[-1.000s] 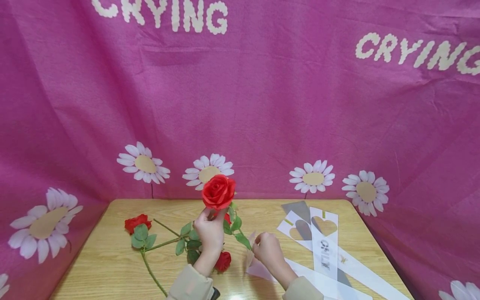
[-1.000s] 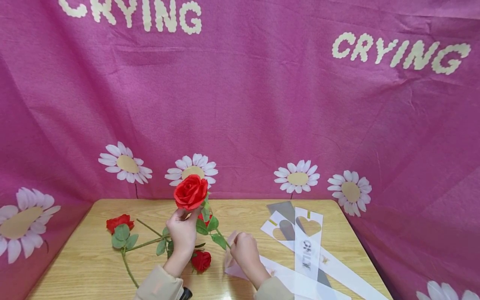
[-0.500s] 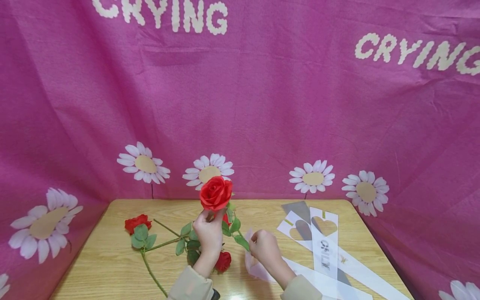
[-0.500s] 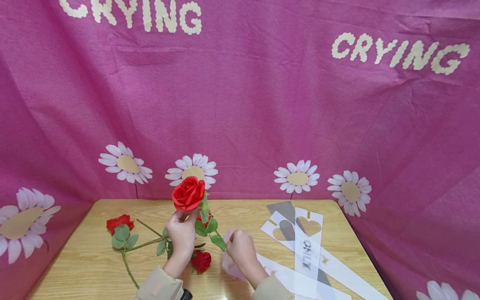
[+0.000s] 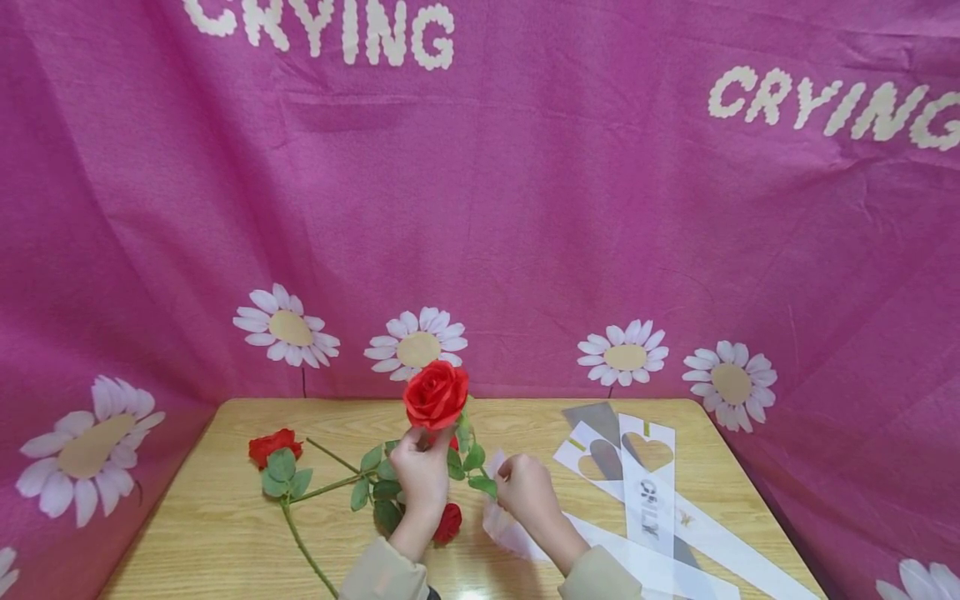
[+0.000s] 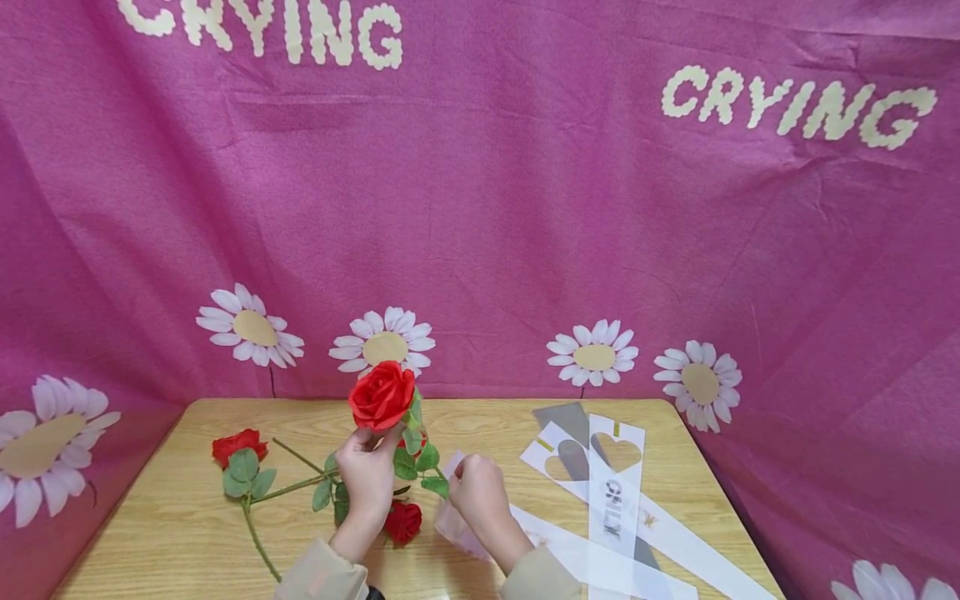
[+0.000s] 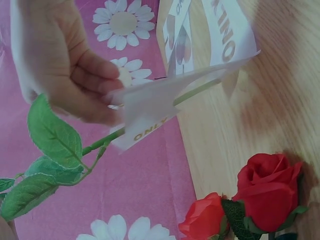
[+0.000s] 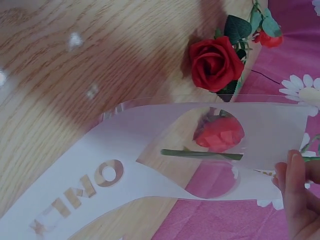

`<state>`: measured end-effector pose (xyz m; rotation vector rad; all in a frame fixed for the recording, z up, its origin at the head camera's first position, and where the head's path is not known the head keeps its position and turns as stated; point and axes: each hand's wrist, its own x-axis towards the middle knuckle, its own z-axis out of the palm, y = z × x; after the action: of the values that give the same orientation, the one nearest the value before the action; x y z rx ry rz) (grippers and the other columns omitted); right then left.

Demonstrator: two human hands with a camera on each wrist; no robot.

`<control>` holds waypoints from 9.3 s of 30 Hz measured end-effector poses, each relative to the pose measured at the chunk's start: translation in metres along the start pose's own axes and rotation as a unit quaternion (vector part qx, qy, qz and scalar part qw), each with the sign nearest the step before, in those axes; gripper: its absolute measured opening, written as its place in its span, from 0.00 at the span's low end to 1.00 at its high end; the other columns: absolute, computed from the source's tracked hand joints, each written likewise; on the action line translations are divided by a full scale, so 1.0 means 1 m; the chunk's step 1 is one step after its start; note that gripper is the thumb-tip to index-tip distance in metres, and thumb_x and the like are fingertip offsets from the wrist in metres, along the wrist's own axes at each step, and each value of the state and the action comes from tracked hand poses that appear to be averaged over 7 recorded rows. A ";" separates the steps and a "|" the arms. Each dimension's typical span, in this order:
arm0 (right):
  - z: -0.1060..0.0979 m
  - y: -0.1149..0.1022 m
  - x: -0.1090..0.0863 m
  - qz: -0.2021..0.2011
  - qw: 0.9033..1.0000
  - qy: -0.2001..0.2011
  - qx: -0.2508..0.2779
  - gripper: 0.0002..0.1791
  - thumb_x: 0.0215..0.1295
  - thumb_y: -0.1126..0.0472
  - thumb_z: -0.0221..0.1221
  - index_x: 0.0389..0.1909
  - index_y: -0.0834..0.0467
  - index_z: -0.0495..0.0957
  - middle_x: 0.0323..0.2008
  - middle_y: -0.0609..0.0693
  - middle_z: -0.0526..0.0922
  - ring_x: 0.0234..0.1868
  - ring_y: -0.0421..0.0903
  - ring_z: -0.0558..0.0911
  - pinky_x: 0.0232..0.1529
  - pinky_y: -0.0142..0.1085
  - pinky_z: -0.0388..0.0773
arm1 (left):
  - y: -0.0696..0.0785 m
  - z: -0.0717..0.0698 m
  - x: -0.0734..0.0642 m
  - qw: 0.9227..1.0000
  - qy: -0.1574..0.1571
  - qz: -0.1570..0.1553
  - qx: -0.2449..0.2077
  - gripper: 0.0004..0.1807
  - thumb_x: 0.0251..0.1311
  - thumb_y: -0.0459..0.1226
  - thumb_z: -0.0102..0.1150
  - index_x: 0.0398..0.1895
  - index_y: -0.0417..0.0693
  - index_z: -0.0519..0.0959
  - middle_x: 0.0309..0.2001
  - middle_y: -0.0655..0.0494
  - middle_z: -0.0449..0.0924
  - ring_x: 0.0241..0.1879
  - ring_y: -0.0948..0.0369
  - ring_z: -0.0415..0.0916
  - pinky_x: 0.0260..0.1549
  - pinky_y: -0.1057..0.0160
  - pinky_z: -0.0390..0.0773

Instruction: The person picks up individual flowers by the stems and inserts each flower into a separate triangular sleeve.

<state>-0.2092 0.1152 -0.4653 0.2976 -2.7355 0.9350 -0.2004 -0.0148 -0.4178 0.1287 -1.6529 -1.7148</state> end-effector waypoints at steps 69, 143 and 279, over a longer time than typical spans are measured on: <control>-0.030 -0.030 0.011 -0.020 0.999 0.030 0.025 0.08 0.44 0.72 0.56 0.12 0.61 0.78 0.07 0.45 0.74 0.09 0.32 0.70 0.13 0.25 0.66 | -0.048 0.008 -0.027 0.998 -0.048 -0.037 -0.026 0.09 0.40 0.22 0.67 0.28 0.30 0.81 0.28 0.40 0.82 0.28 0.67 0.79 0.28 0.71 0.78; -0.070 -0.050 0.022 0.030 0.977 0.037 0.210 0.06 0.49 0.74 0.54 0.22 0.70 0.80 0.11 0.54 0.78 0.11 0.41 0.77 0.15 0.31 0.76 | -0.001 -0.016 0.044 0.931 -0.290 0.058 0.214 0.08 0.36 0.20 0.56 0.22 0.35 0.80 0.16 0.50 0.77 0.18 0.63 0.68 0.17 0.67 0.71; -0.103 -0.053 0.039 -0.425 0.893 0.143 -0.033 0.12 0.48 0.62 0.65 0.33 0.64 0.82 0.34 0.53 0.84 0.40 0.48 0.81 0.45 0.41 0.76 | 0.062 0.010 0.055 0.960 -0.278 0.030 -0.004 0.04 0.51 0.27 0.60 0.28 0.33 0.81 0.23 0.44 0.81 0.20 0.58 0.79 0.24 0.68 0.79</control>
<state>-0.2162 0.1336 -0.3443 1.1210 -2.0080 0.5614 -0.2190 -0.0306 -0.3380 -0.4432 -2.0165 -1.8111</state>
